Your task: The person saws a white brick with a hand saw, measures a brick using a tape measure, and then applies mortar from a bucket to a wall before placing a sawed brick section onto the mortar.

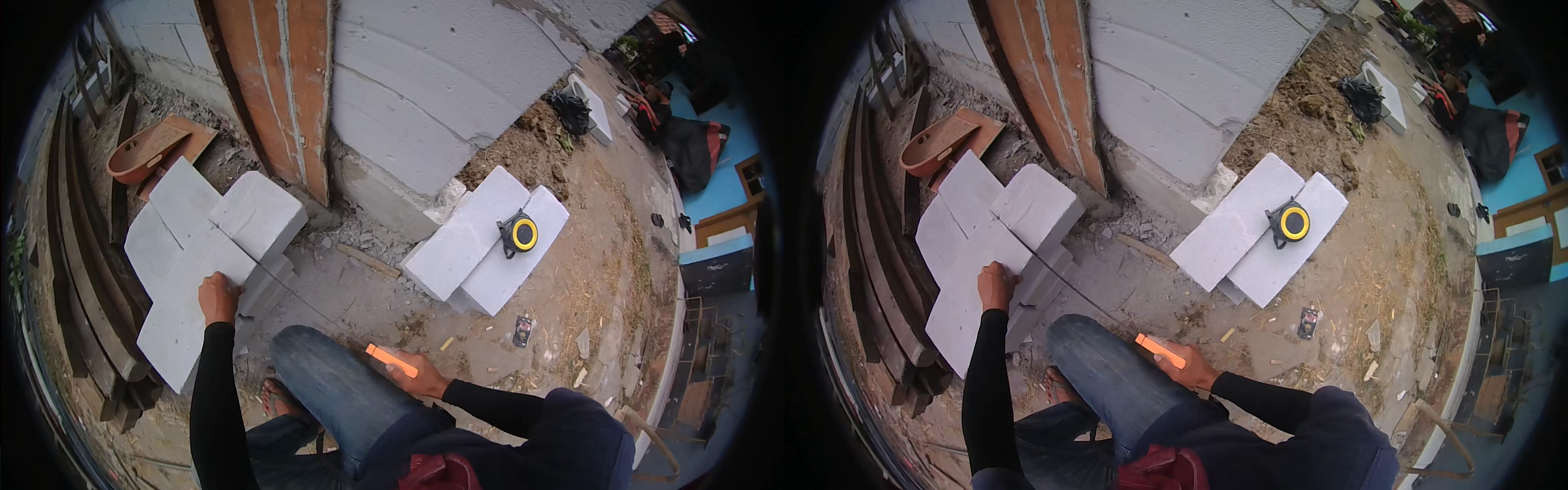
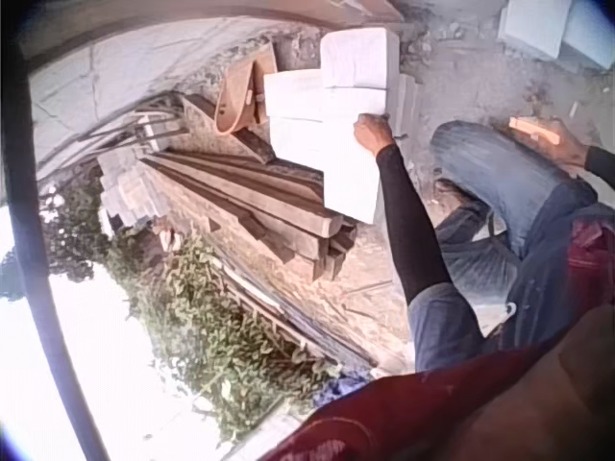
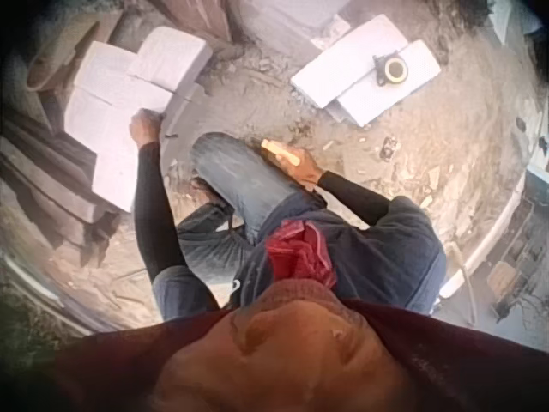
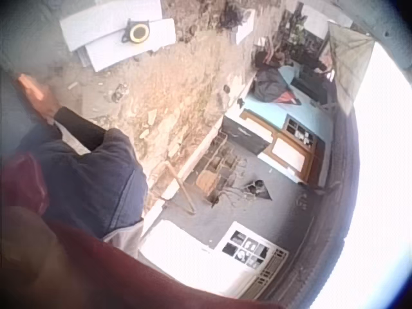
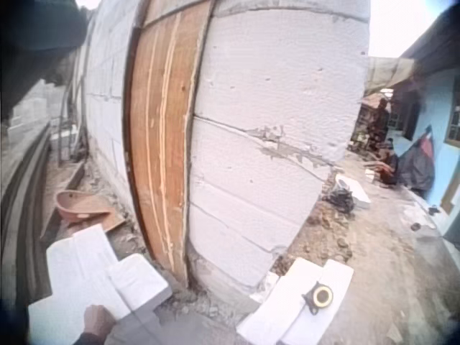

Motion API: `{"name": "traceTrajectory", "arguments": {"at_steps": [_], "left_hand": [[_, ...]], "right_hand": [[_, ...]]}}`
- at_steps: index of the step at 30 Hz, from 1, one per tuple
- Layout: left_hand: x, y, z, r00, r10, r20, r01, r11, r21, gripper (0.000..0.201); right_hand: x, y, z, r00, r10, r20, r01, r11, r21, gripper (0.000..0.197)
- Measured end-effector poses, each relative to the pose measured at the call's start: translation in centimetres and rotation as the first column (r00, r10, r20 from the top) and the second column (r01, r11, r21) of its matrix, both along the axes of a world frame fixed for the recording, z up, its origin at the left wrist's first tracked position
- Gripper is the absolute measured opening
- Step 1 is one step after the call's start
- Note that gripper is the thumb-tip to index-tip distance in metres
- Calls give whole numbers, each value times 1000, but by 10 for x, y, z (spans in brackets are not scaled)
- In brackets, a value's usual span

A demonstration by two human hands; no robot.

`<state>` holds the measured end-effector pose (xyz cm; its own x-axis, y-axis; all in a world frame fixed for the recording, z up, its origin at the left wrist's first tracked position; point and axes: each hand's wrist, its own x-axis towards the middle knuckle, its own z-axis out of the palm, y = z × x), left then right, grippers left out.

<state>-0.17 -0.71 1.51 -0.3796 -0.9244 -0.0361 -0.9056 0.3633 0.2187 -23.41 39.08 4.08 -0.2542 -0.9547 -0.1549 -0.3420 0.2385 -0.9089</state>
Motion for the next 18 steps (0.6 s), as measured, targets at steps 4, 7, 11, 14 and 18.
{"name": "traceTrajectory", "arguments": {"at_steps": [4, 7, 11, 14, 18], "left_hand": [[-61, 12, 2, 995, -92, 32, 93, 995, -34, 33], [-27, 5, 5, 999, -22, 30, 22, 1000, 2, 40], [-4, 11, 9, 999, 13, 47, -15, 999, 39, 35], [-32, 20, 5, 999, 32, 24, -33, 999, 27, 30], [-38, 14, 6, 996, 27, 91, -29, 999, 17, 31]], "right_hand": [[-4, -132, -9, 995, -101, 13, 101, 994, -48, 28], [23, -193, 2, 1000, 15, 2, -15, 999, 31, 29], [36, -64, -16, 999, -27, 17, 28, 997, -78, 35], [3, -3, -31, 996, 1, -92, -15, 988, -156, 38], [12, -124, -6, 1000, -14, 12, 14, 999, 34, 36]]}}
